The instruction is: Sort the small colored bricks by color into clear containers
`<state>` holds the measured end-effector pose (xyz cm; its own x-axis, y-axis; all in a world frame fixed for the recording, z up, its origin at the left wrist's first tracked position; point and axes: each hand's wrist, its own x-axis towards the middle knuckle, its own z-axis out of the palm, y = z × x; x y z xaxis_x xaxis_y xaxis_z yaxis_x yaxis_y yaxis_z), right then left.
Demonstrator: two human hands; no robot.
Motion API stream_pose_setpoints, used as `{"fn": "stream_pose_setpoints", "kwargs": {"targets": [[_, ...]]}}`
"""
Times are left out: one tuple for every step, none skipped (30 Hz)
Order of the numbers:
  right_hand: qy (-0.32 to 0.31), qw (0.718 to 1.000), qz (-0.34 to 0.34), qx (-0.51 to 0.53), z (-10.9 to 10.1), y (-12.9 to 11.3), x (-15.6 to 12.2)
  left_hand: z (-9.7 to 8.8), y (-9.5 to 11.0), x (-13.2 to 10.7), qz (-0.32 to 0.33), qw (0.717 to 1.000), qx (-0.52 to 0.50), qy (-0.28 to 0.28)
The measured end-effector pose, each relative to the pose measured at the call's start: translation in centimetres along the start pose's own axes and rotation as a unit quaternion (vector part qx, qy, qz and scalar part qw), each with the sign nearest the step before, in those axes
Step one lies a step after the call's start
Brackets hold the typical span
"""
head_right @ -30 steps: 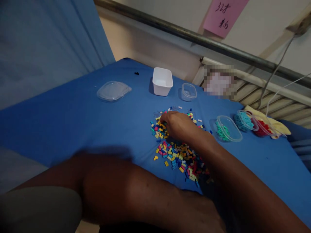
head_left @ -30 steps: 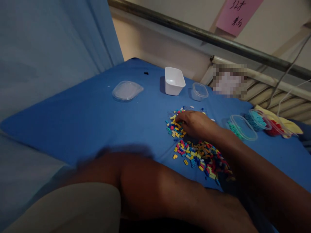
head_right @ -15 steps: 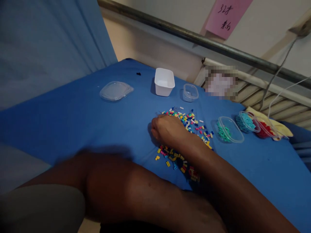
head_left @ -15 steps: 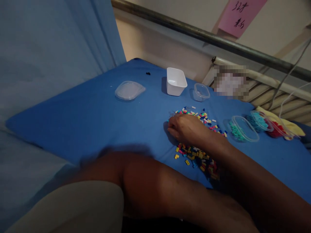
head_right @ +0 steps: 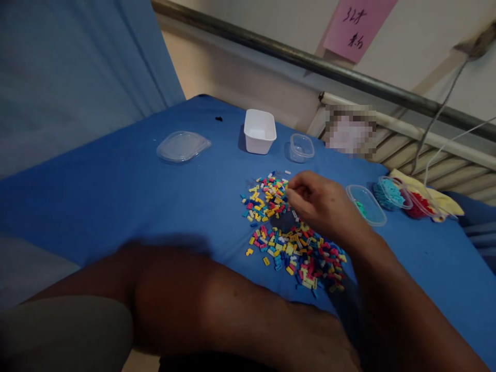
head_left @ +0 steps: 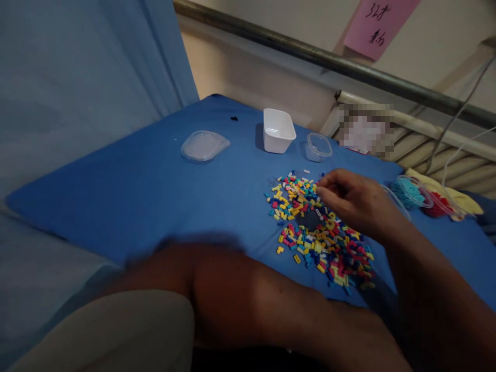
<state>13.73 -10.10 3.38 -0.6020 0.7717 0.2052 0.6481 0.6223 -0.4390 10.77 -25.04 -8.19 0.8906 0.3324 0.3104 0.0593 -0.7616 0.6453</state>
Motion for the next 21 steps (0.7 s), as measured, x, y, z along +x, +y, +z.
{"fn": "stream_pose_setpoints", "kwargs": {"targets": [[0.020,0.999,0.022,-0.026,-1.0,1.6,-0.9,0.1,-0.2,0.1,0.004,1.000,-0.011,-0.002],[0.035,0.997,0.047,-0.052,-2.0,3.2,-1.7,0.3,-0.5,0.2,0.009,1.000,-0.023,-0.005],[0.058,0.992,0.076,-0.081,-3.0,4.8,-2.5,0.4,-0.8,0.2,0.015,0.999,-0.038,-0.011],[0.072,0.986,0.105,-0.109,-3.8,6.4,-3.2,0.6,-1.1,0.3,0.023,0.998,-0.054,-0.019],[0.087,0.978,0.130,-0.140,-4.6,8.0,-3.9,0.8,-1.4,0.3,0.031,0.997,-0.070,-0.028],[0.092,0.971,0.147,-0.166,-5.3,9.5,-4.4,0.9,-1.6,0.4,0.037,0.995,-0.086,-0.037],[0.095,0.966,0.161,-0.181,-5.8,11.0,-4.9,1.1,-1.9,0.4,0.042,0.993,-0.101,-0.044],[0.075,0.966,0.160,-0.189,-6.2,12.2,-5.4,1.2,-2.1,0.5,0.043,0.991,-0.114,-0.049],[0.070,0.964,0.154,-0.206,-6.5,13.3,-5.7,1.2,-2.3,0.6,0.040,0.990,-0.125,-0.052],[0.061,0.961,0.148,-0.225,-6.6,14.1,-6.0,1.3,-2.4,0.7,0.036,0.989,-0.136,-0.055],[0.052,0.958,0.141,-0.245,-6.5,14.6,-6.2,1.3,-2.6,0.8,0.031,0.987,-0.147,-0.059],[0.050,0.954,0.136,-0.263,-6.2,14.8,-6.2,1.3,-2.7,0.9,0.028,0.985,-0.156,-0.063],[0.054,0.951,0.131,-0.274,-5.8,14.7,-6.2,1.3,-2.8,1.0,0.025,0.984,-0.162,-0.066],[0.063,0.953,0.120,-0.272,-5.1,14.3,-6.0,1.2,-2.9,1.1,0.024,0.983,-0.168,-0.071],[0.074,0.957,0.105,-0.259,-4.2,13.6,-5.7,1.2,-2.9,1.2,0.022,0.982,-0.171,-0.077],[0.095,0.964,0.081,-0.235,-3.2,12.7,-5.3,1.0,-2.9,1.3,0.020,0.981,-0.174,-0.085],[0.088,0.975,0.044,-0.197,-2.0,11.5,-4.8,0.9,-2.9,1.4,0.019,0.980,-0.175,-0.095],[0.079,0.983,0.015,-0.164,-0.8,10.3,-4.2,0.7,-2.9,1.4,0.017,0.980,-0.169,-0.104],[0.065,0.988,-0.010,-0.138,0.4,8.9,-3.5,0.5,-2.8,1.5,0.015,0.981,-0.158,-0.110],[0.032,0.992,-0.037,-0.115,1.6,7.6,-2.7,0.3,-2.6,1.5,0.015,0.982,-0.146,-0.115],[0.000,0.993,-0.069,-0.099,2.7,6.3,-2.0,0.2,-2.4,1.5,0.013,0.986,-0.124,-0.107]]}}
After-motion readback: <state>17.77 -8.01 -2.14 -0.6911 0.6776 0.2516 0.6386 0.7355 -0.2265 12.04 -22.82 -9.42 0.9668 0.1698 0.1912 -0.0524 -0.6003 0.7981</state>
